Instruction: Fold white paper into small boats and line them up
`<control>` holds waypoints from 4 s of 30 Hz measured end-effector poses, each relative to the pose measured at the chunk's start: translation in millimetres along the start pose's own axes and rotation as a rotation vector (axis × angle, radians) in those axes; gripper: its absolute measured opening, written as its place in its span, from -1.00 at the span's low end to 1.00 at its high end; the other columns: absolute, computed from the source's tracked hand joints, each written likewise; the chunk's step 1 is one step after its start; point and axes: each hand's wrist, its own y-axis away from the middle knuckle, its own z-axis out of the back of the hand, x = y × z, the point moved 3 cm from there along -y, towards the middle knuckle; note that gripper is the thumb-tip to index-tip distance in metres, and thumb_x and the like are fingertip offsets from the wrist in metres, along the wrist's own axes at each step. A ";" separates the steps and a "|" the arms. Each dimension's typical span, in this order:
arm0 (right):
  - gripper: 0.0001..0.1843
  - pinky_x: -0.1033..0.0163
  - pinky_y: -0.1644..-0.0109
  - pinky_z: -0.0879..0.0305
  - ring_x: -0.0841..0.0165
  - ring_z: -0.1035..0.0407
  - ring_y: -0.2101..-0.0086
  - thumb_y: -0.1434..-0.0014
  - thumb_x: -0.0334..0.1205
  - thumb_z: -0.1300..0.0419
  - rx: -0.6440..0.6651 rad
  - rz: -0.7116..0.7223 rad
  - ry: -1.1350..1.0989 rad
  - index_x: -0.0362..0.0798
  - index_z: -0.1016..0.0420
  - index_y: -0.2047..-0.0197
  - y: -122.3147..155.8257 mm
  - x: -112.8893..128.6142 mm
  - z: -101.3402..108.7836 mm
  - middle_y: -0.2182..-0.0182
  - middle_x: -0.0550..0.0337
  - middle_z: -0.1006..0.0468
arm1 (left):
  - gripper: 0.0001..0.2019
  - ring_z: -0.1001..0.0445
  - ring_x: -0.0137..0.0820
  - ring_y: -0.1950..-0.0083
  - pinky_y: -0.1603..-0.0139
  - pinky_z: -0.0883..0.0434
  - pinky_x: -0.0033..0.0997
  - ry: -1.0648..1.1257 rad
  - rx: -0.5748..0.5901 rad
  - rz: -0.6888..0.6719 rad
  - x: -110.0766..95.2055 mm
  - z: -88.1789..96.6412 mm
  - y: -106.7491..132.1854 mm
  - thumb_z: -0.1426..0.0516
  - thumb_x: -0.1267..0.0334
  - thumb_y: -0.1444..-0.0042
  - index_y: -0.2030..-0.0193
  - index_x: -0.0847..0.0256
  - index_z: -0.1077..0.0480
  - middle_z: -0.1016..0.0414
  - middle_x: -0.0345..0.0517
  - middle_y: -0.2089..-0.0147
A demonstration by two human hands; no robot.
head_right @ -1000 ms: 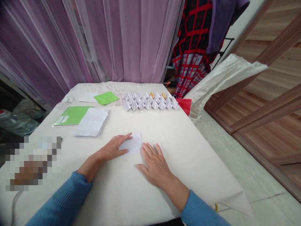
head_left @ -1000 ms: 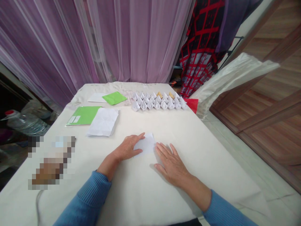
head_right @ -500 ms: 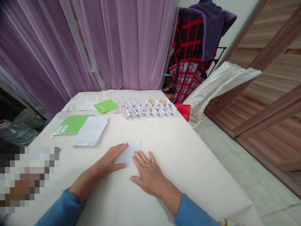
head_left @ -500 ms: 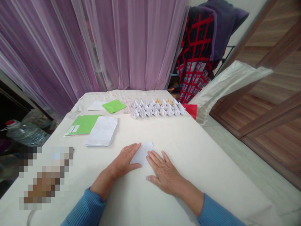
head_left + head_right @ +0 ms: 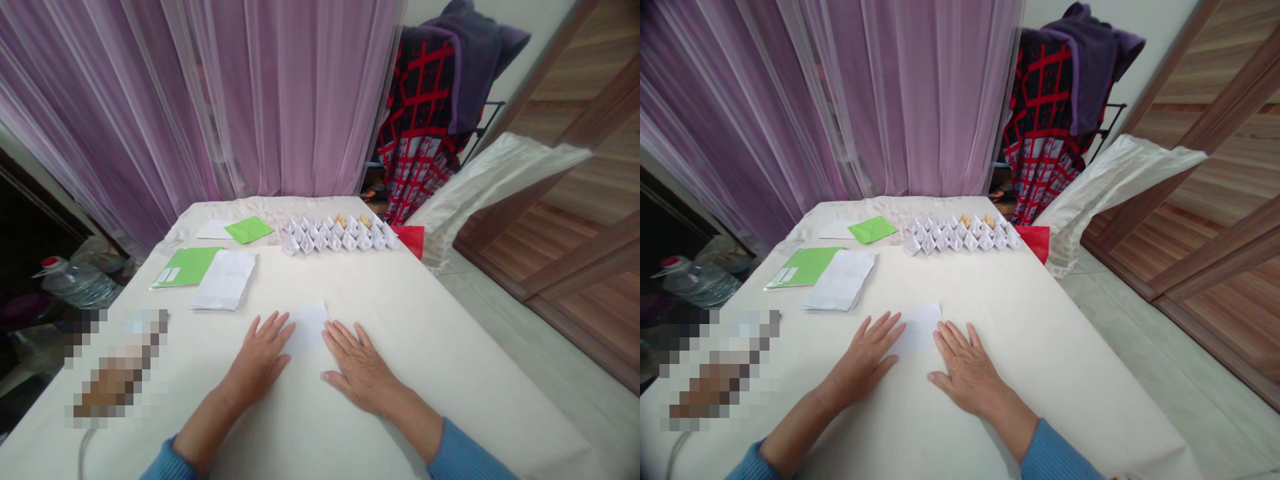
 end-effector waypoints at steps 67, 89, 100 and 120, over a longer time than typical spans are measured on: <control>-0.28 -0.19 -0.41 0.44 0.17 0.15 -0.36 -0.36 0.17 0.14 0.047 0.131 -0.096 -0.08 0.01 -0.42 -5.5 5.5 18.5 -0.38 -0.05 0.00 | -0.64 -0.25 -0.17 -0.33 -0.35 -0.08 0.15 -0.192 0.011 0.036 -30.3 22.2 9.5 0.10 0.12 -0.36 -0.09 -0.06 -0.45 -0.33 -0.10 -0.31; -0.71 0.28 0.11 -0.25 0.28 -0.43 0.16 -0.08 -0.21 -0.21 0.059 -0.134 -0.188 0.01 -0.57 0.10 -113.1 -41.4 49.8 0.14 0.15 -0.59 | -0.78 -0.44 -0.28 -0.15 -0.34 -0.14 0.05 -0.008 -0.023 0.063 -34.2 14.7 11.8 -0.06 0.24 -0.27 0.04 0.04 -0.49 -0.53 -0.11 -0.09; -0.85 0.38 0.47 -0.06 0.48 -0.19 0.55 0.12 -0.23 -0.27 0.138 -0.259 -0.607 -0.09 -0.41 0.60 -105.5 -59.3 49.4 0.67 0.38 -0.33 | -0.75 -0.44 -0.24 -0.11 -0.31 -0.17 0.11 -0.095 -0.094 0.111 -17.9 20.9 -27.2 -0.05 0.36 -0.24 0.01 0.10 -0.46 -0.52 -0.04 -0.06; -0.46 0.23 0.08 -0.37 0.32 -0.45 0.19 -0.13 -0.40 0.02 -0.110 0.004 -0.615 -0.02 -0.44 -0.16 -36.3 -28.8 17.6 0.10 0.10 -0.59 | -0.58 -0.35 -0.19 -0.26 -0.26 -0.28 0.00 -0.016 -0.006 0.117 -25.4 1.5 -11.6 -0.06 0.43 -0.17 -0.14 -0.01 -0.42 -0.44 -0.16 -0.23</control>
